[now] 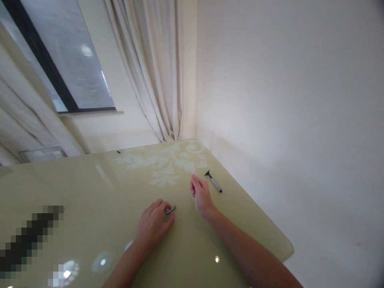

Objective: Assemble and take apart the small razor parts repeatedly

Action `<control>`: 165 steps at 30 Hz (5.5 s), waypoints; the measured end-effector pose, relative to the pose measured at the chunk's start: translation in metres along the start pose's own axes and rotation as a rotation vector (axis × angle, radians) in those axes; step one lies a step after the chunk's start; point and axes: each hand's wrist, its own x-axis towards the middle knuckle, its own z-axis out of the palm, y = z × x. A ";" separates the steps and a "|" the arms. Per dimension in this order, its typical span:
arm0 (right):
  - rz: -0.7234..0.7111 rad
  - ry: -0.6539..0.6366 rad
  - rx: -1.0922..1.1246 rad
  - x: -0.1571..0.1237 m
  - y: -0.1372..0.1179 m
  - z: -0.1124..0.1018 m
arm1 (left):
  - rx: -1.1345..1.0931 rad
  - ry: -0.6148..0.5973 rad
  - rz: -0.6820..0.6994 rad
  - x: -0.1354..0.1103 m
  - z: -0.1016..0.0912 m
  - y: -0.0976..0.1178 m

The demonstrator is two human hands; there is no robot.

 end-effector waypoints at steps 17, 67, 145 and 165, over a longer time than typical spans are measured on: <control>0.252 -0.431 -0.145 -0.022 0.005 0.006 | -0.059 0.247 0.037 -0.009 -0.009 -0.004; -0.438 -0.354 -0.460 -0.039 -0.020 0.002 | -1.567 0.273 -0.241 -0.004 0.014 -0.013; 0.154 -0.863 -0.154 -0.035 -0.032 -0.006 | -1.378 0.264 -0.212 -0.007 0.000 -0.015; -0.162 -0.727 -0.473 -0.038 -0.039 -0.002 | -1.363 0.235 -0.229 -0.006 0.002 -0.011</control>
